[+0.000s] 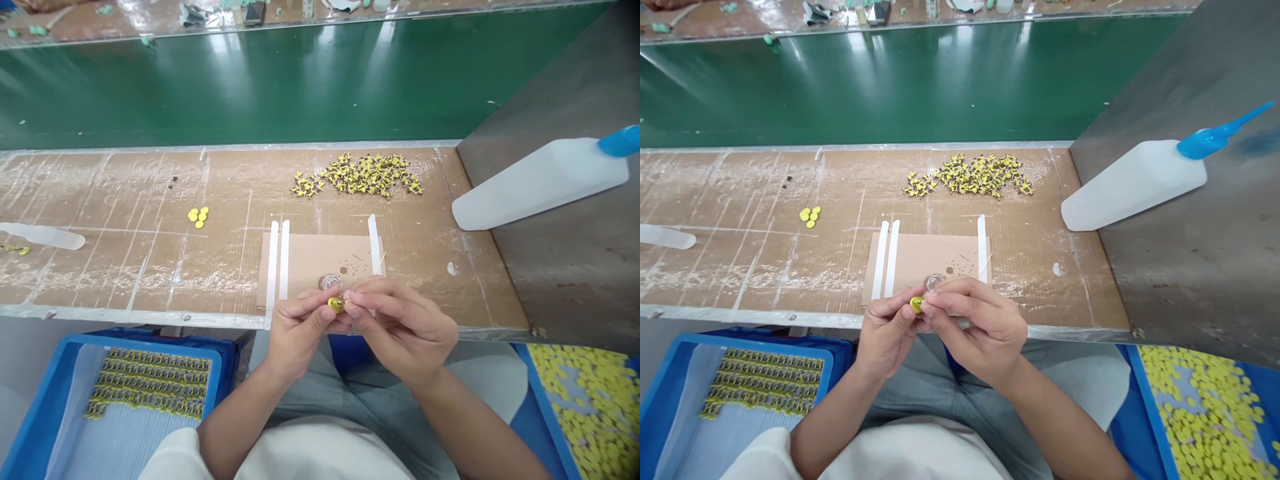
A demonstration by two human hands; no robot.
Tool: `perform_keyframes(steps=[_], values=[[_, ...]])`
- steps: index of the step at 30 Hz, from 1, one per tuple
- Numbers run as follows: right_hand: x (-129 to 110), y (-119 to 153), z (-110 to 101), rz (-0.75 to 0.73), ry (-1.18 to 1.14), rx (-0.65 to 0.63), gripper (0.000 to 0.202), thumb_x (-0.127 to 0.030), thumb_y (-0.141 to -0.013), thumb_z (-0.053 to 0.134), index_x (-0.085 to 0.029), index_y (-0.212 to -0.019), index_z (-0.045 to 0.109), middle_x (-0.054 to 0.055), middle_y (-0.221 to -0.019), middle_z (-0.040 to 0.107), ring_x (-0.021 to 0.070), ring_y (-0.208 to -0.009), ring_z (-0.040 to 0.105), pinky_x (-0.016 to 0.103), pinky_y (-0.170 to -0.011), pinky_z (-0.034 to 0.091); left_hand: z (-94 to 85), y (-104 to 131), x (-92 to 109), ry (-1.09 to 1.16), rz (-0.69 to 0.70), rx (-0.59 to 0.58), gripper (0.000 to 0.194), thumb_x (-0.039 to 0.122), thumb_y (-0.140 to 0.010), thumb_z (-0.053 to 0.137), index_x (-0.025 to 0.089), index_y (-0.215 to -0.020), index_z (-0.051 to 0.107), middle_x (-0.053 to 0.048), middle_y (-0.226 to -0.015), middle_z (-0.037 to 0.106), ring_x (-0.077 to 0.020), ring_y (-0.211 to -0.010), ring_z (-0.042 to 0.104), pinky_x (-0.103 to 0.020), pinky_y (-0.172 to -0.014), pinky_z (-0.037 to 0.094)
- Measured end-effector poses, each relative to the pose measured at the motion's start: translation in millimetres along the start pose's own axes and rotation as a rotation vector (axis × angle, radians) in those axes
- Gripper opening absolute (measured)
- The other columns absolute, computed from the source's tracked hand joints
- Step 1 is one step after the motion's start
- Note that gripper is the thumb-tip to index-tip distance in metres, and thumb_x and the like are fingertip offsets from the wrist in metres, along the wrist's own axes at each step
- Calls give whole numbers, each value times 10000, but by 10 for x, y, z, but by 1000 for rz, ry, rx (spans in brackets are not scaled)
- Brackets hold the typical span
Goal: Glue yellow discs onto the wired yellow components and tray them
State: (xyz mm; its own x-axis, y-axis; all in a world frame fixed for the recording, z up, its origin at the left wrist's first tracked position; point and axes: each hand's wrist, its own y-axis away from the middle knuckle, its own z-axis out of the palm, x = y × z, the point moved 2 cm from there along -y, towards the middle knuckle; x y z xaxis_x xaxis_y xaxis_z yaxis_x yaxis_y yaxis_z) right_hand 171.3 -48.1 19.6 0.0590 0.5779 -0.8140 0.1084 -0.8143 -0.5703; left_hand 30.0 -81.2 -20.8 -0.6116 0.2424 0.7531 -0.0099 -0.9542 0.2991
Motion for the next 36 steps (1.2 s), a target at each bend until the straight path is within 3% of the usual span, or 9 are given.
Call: perform_keyframes(steps=[10,30,36], values=[[-6,0,3,5,11,1,359,-13,-784,723,-257,-1046,749,41,-854,742,176,-747,721,306,-668,632,-8,7,13,-21,4,4,231,336,-741,824,260,-959,809,-51,-847,746,-147,-681,714,-252,-624,639],[-20,-28,7,12,-15,-35,382,42,-761,712,-233,-1023,751,40,-871,738,173,-769,719,302,-699,630,-17,5,22,-34,41,9,205,279,-732,833,258,-934,812,-50,-849,731,-155,-759,717,-219,-632,629],[-1,-20,-5,98,-70,-50,344,6,-780,720,-245,-1011,761,42,-867,741,172,-760,716,289,-695,623,-36,-5,24,-40,42,-26,204,252,-745,826,264,-947,807,-46,-875,737,-137,-767,717,-207,-657,628]])
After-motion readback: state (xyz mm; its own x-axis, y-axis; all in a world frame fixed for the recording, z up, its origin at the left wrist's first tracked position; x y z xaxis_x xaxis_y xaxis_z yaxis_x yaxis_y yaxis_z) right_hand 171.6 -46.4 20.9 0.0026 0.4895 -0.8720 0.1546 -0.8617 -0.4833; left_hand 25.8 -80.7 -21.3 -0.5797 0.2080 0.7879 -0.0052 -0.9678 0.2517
